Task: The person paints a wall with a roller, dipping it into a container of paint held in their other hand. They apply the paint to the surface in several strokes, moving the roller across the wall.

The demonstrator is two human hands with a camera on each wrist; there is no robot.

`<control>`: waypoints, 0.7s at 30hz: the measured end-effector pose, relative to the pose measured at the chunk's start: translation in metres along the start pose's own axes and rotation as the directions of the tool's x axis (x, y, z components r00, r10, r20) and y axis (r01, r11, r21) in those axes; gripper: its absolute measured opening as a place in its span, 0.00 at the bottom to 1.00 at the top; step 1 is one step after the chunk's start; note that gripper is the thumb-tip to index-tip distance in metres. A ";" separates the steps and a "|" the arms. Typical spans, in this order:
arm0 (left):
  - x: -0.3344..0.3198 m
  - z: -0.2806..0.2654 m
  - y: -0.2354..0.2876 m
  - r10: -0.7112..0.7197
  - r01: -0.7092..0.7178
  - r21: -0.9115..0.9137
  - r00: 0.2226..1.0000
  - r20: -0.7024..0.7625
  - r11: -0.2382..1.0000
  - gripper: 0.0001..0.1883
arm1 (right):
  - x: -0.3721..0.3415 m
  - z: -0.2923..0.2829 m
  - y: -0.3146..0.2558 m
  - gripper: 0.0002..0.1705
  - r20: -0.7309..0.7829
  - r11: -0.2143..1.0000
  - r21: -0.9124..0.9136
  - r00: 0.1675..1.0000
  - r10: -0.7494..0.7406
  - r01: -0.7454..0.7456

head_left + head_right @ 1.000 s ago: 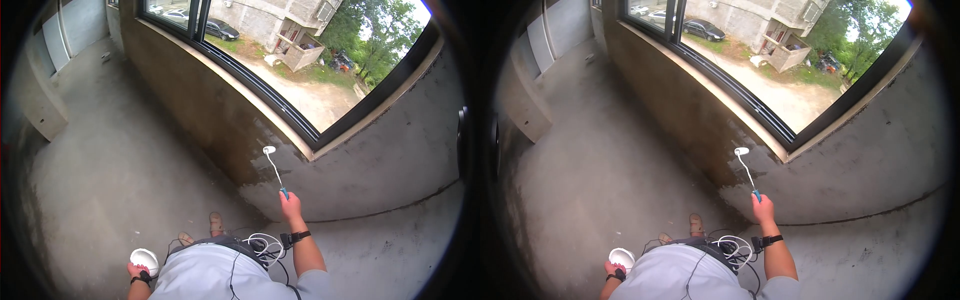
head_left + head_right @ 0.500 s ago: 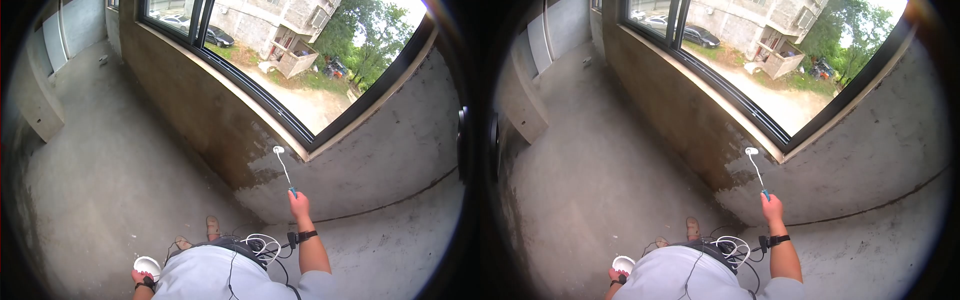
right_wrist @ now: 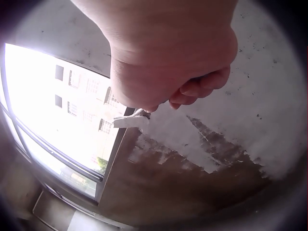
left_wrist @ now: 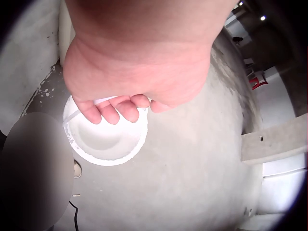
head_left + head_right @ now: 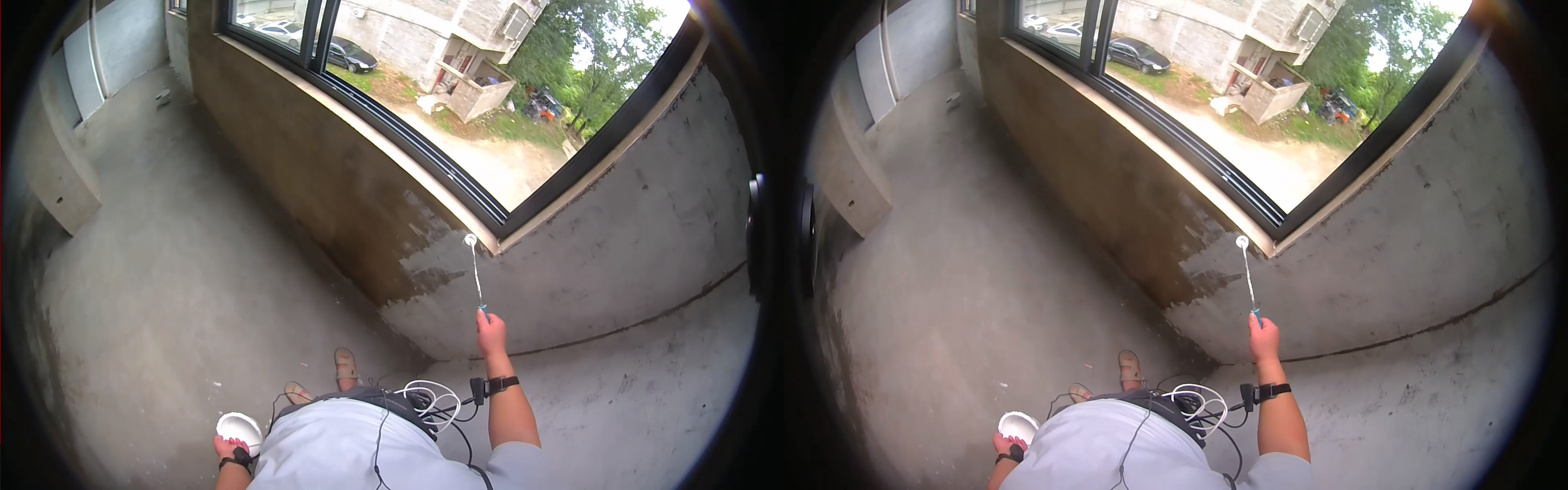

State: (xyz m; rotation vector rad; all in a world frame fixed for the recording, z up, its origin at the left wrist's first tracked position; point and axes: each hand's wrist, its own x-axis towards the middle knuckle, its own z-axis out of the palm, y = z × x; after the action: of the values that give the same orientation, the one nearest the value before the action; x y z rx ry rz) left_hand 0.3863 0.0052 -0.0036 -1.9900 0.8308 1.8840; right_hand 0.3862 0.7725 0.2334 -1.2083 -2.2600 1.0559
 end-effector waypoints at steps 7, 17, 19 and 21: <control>0.001 0.008 0.008 -0.014 0.014 0.046 1.000 0.005 0.999 0.17 | -0.007 -0.003 0.004 0.24 0.018 0.975 0.205 0.997 0.079 -0.081; -0.003 0.019 0.006 -0.014 0.017 0.062 0.999 -0.040 0.998 0.18 | -0.014 -0.011 0.009 0.22 0.051 0.943 0.316 0.994 0.094 -0.105; -0.001 0.020 0.006 -0.008 0.008 0.051 1.000 -0.004 0.999 0.19 | -0.015 -0.009 0.008 0.22 0.031 0.953 0.289 0.996 0.081 -0.086; 0.001 0.021 0.005 0.006 -0.006 0.050 1.000 -0.014 0.999 0.20 | -0.018 -0.012 0.004 0.22 0.043 0.946 0.307 0.995 0.095 -0.103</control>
State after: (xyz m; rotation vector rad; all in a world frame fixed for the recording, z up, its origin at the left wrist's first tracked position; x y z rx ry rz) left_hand 0.3660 0.0129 -0.0061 -1.9752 0.8798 1.8363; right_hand 0.4054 0.7646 0.2383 -1.1873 -1.9733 1.4111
